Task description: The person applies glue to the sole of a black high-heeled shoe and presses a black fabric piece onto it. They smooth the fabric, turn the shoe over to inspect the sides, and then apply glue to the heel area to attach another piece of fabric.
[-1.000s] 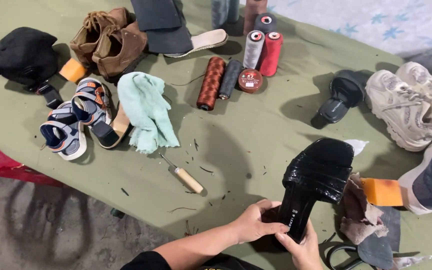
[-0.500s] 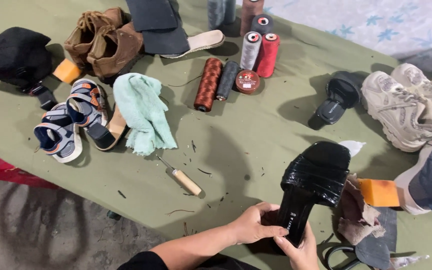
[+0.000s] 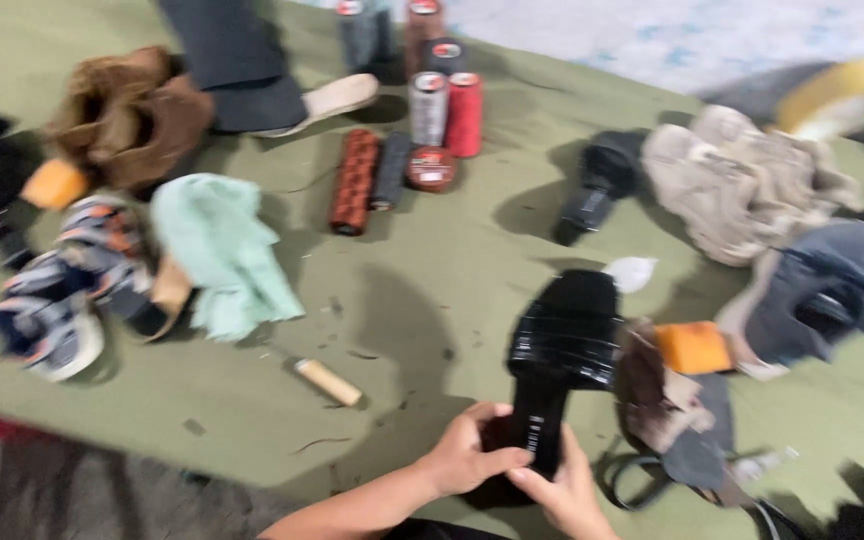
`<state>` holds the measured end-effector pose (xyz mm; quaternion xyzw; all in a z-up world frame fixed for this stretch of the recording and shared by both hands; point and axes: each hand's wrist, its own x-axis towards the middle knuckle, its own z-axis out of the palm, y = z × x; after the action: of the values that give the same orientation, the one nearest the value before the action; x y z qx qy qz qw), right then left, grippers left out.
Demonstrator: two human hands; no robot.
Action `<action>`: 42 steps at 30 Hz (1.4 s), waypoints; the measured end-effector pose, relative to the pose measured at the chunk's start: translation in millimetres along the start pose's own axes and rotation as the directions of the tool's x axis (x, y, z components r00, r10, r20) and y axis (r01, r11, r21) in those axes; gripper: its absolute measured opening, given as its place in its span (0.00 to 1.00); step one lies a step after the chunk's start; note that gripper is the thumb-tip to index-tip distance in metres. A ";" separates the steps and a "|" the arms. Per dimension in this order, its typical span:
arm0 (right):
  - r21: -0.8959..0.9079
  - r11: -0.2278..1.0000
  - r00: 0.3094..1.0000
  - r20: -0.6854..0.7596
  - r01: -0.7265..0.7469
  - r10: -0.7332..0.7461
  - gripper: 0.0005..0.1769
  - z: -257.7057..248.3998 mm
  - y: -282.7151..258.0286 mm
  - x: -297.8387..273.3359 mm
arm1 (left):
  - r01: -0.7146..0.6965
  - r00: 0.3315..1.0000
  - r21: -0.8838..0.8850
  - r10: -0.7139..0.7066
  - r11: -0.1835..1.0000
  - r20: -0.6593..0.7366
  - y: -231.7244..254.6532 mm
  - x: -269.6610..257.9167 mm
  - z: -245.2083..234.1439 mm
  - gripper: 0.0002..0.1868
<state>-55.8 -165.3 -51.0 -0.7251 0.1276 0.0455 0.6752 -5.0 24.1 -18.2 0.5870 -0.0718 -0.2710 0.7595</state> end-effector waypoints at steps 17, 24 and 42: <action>0.048 0.997 0.997 0.047 0.055 -0.057 0.46 13.6 -52.0 -6.9 | 0.074 0.996 -0.124 -0.080 0.990 -0.042 -10.0 -0.7 -0.4 0.18; 0.022 0.990 0.989 0.024 0.142 -0.143 0.49 12.8 -53.6 -9.9 | 0.212 0.972 -0.050 -0.205 0.976 0.113 -9.9 -2.5 -11.3 0.31; -0.253 0.960 0.993 0.026 0.122 -0.119 0.46 14.6 -74.3 -9.1 | 0.103 0.991 -0.240 -0.121 0.965 -0.061 -20.1 3.0 -5.9 0.18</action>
<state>-44.7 -145.6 21.8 -0.8117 0.0727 0.0242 0.5790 -6.6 24.4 -39.4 0.5053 0.0230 -0.2977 0.8096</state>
